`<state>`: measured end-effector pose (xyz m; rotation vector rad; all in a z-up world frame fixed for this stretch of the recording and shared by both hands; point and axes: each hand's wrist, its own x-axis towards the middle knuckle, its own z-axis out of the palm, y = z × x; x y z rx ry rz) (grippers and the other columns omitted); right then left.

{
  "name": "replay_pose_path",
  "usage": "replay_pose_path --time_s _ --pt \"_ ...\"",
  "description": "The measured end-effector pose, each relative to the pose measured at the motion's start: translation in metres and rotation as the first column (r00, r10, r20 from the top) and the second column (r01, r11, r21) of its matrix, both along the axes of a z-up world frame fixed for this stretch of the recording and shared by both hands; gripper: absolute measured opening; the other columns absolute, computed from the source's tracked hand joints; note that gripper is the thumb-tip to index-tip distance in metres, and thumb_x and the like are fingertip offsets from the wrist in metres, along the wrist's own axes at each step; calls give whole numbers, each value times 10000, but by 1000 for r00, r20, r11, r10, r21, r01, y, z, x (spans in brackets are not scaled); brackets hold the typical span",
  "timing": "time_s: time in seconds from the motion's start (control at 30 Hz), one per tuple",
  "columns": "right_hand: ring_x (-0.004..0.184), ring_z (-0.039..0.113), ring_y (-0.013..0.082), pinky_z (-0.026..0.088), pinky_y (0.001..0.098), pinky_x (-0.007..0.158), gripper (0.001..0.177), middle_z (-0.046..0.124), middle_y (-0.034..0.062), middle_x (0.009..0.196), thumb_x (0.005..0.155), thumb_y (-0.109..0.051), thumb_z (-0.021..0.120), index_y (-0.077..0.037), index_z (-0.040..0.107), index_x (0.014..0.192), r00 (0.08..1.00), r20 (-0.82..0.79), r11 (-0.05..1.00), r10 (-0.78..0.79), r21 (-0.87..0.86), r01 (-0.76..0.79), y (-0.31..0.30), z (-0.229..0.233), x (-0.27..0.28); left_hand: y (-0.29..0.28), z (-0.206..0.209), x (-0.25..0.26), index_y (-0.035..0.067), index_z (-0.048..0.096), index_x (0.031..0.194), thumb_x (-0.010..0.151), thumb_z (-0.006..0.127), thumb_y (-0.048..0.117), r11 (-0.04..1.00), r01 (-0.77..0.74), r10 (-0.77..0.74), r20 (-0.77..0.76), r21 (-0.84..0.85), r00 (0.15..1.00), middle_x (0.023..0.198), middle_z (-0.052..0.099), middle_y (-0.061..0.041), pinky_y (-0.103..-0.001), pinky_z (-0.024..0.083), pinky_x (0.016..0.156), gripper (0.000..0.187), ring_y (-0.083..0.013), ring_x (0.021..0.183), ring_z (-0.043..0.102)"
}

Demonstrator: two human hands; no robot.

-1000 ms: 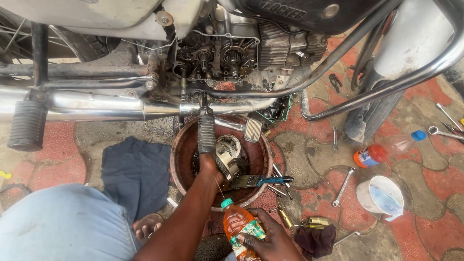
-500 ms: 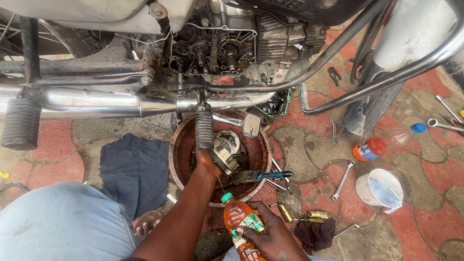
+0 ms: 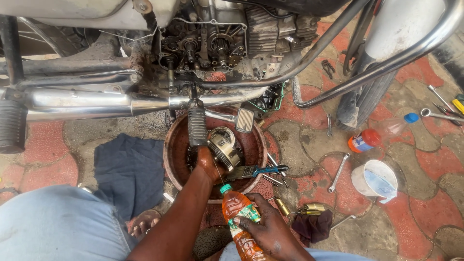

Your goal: The recorder is repairing the clutch assembly of a motorcycle, cleaning parts with oil and reassembling them.

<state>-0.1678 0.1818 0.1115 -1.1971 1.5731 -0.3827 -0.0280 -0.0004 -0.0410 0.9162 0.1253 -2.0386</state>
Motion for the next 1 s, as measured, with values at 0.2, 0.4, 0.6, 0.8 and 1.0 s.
replay_pose_path --time_s 0.2,0.4,0.6,0.8,1.0 --pt "1105 710 186 576 354 948 530 729 114 1207 866 -267 774 -115 564 1328 997 -65 994 -46 93 52 1 9 -2 -8 0 0 141 632 1314 806 687 642 997 -79 79 -80 0 994 1270 680 -167 -607 538 966 715 -346 1134 676" --pt "1036 725 178 584 352 913 516 723 132 1172 891 -265 754 -76 555 1328 985 -162 998 -54 26 60 -5 8 -3 -1 12 2 191 586 1353 682 730 742 995 -61 52 119 75 992 1300 667 -182 -690 497 929 880 -390 1167 652" --pt "996 729 188 596 362 888 501 748 129 1127 878 -207 740 -76 548 1323 987 -102 990 -125 50 131 -2 0 -9 -2 27 4 219 588 1351 649 716 780 993 15 -45 248 119 968 1261 689 -120 -642 477 901 908 -339 1128 677" --pt "1057 685 159 553 334 938 464 747 109 1137 856 -168 760 -51 590 1271 997 33 981 -68 -179 72 -2 -18 -18 -3 -11 -3 176 683 1182 843 495 776 984 180 -177 281 17 943 1047 723 -82 -441 477 662 715 -234 835 669" --pt "1076 692 178 550 338 958 449 740 110 1127 858 -176 786 -71 608 1257 999 -52 994 -4 -112 -2 -7 -26 -22 3 -1 3 121 668 1035 1060 320 500 990 138 -139 177 13 974 896 670 -95 -332 483 512 516 -188 689 612"
